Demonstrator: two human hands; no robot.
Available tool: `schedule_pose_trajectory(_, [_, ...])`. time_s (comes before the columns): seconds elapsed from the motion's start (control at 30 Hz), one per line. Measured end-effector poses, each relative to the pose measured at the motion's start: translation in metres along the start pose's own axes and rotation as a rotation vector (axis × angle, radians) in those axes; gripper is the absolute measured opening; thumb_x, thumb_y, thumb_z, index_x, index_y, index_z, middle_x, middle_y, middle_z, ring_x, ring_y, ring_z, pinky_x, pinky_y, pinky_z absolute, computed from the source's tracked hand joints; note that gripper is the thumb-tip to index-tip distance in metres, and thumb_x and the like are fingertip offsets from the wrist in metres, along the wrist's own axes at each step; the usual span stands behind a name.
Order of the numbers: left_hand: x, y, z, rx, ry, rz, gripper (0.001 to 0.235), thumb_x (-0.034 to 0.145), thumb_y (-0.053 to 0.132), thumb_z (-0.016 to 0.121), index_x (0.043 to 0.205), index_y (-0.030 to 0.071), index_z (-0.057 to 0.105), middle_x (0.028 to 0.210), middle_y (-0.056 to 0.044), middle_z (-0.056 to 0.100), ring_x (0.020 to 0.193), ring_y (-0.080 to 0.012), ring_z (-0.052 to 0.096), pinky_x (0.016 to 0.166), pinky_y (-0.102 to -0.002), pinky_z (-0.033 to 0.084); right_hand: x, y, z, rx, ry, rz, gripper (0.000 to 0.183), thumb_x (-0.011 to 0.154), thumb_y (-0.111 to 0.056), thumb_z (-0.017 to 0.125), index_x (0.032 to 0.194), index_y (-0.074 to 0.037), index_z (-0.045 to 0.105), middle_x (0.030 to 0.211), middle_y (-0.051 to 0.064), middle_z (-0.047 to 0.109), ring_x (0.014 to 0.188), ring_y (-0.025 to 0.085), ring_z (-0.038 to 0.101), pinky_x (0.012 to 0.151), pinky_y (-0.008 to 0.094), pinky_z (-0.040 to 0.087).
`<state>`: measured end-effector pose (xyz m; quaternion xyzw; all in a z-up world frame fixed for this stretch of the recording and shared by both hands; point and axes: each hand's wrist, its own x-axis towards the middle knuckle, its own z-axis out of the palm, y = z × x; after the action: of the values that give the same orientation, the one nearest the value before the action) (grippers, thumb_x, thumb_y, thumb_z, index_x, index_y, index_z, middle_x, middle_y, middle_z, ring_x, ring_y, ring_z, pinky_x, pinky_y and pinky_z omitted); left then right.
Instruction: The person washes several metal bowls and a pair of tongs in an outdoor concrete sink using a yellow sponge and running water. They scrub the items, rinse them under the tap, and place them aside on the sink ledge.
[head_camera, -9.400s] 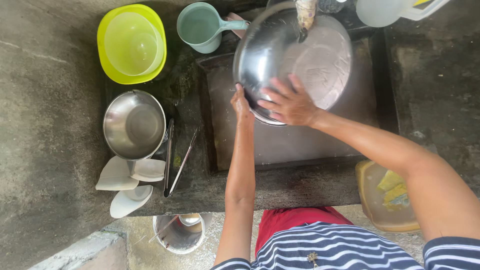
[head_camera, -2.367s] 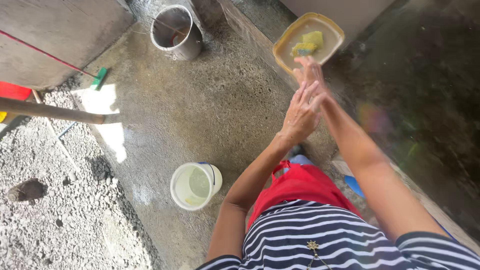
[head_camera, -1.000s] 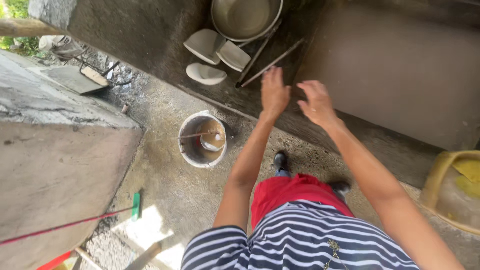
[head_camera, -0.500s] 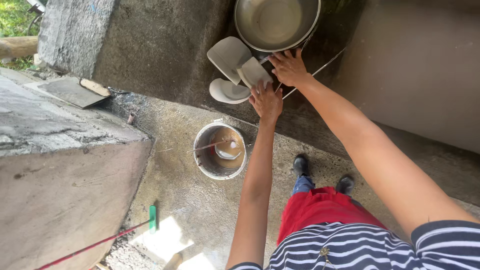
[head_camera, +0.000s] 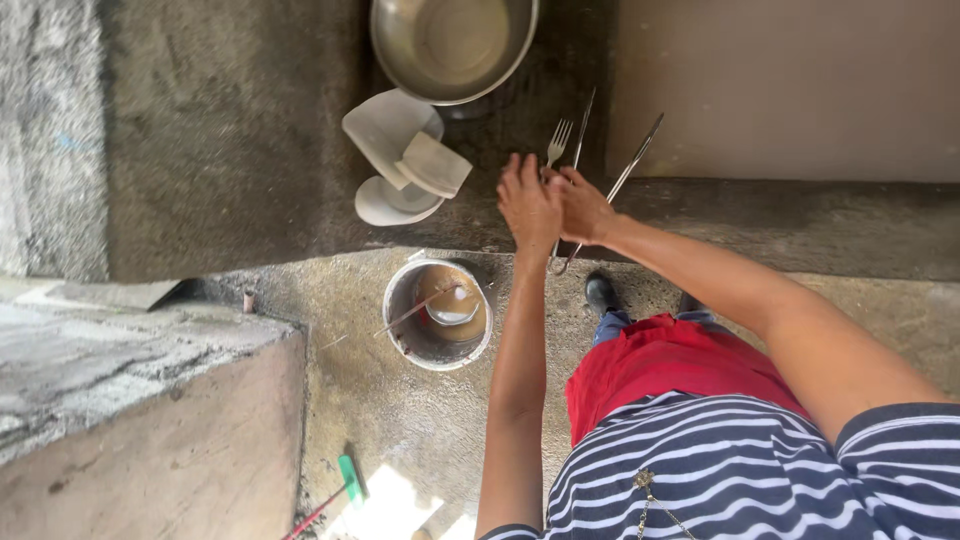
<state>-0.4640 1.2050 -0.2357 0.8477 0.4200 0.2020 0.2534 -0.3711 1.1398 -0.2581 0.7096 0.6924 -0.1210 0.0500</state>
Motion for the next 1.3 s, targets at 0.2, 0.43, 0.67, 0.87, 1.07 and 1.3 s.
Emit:
schedule_pose_trajectory(0.2, [-0.026, 0.074, 0.029, 0.026, -0.215, 0.213, 0.063, 0.086, 0.037, 0.076, 0.141, 0.012, 0.055, 0.154, -0.013, 0.044, 0.146, -0.0396, 0.037, 0.118, -0.060, 0.033, -0.061, 0.000, 0.082, 1.005, 0.287, -0.154, 0.062, 0.107, -0.038, 0.045, 0.162, -0.010, 0.033, 0.169, 0.011, 0.031, 0.156, 0.028, 0.026, 0.128, 0.047, 0.018])
schedule_pose_trajectory(0.43, [-0.016, 0.080, 0.054, 0.129, -0.292, -0.015, 0.072, 0.072, 0.022, 0.082, 0.137, 0.010, 0.055, 0.151, -0.017, 0.042, 0.135, -0.0403, 0.043, 0.105, -0.057, 0.044, -0.066, 0.003, 0.090, 0.322, 0.447, -0.036, 0.055, 0.108, -0.035, 0.051, 0.157, -0.014, 0.040, 0.165, 0.011, 0.038, 0.152, 0.026, 0.034, 0.129, 0.044, 0.021])
schedule_pose_trajectory(0.67, [-0.021, 0.066, 0.069, 0.302, 0.002, 0.063, 0.017, 0.078, 0.021, 0.080, 0.091, 0.010, 0.076, 0.122, -0.009, 0.059, 0.117, -0.0352, 0.050, 0.089, -0.053, 0.047, -0.155, 0.013, 0.017, 0.280, 0.518, -0.107, 0.051, 0.085, -0.025, 0.069, 0.133, -0.010, 0.060, 0.143, 0.011, 0.055, 0.143, 0.032, 0.043, 0.120, 0.049, 0.032])
schedule_pose_trajectory(0.87, [-0.042, 0.136, 0.085, 0.158, -0.065, 0.264, 0.012, 0.092, 0.015, 0.069, 0.092, 0.003, 0.069, 0.097, -0.013, 0.068, 0.089, -0.0346, 0.064, 0.073, -0.049, 0.052, -0.316, 0.103, -0.030, 0.479, 0.996, 0.377, 0.025, 0.088, -0.005, 0.069, 0.112, -0.003, 0.071, 0.116, 0.014, 0.068, 0.114, 0.033, 0.062, 0.101, 0.047, 0.049])
schedule_pose_trajectory(1.07, [-0.059, 0.269, 0.108, -0.557, -0.394, 0.178, 0.018, 0.105, 0.008, 0.049, 0.092, -0.003, 0.055, 0.072, -0.014, 0.068, 0.049, -0.0152, 0.064, 0.044, -0.033, 0.050, -0.481, 0.244, 0.041, 0.117, 0.854, 1.067, 0.041, 0.082, 0.000, 0.063, 0.122, -0.005, 0.067, 0.126, 0.019, 0.061, 0.117, 0.034, 0.058, 0.094, 0.049, 0.053])
schedule_pose_trajectory(1.3, [-0.076, 0.360, 0.184, -0.855, -0.657, -0.108, 0.020, 0.105, 0.012, 0.044, 0.110, 0.000, 0.060, 0.066, -0.014, 0.068, 0.041, -0.0102, 0.050, 0.035, -0.026, 0.038, -0.522, 0.335, 0.132, 0.173, 0.719, 1.136, 0.035, 0.093, 0.003, 0.072, 0.117, -0.022, 0.065, 0.120, 0.005, 0.061, 0.121, 0.023, 0.058, 0.107, 0.045, 0.053])
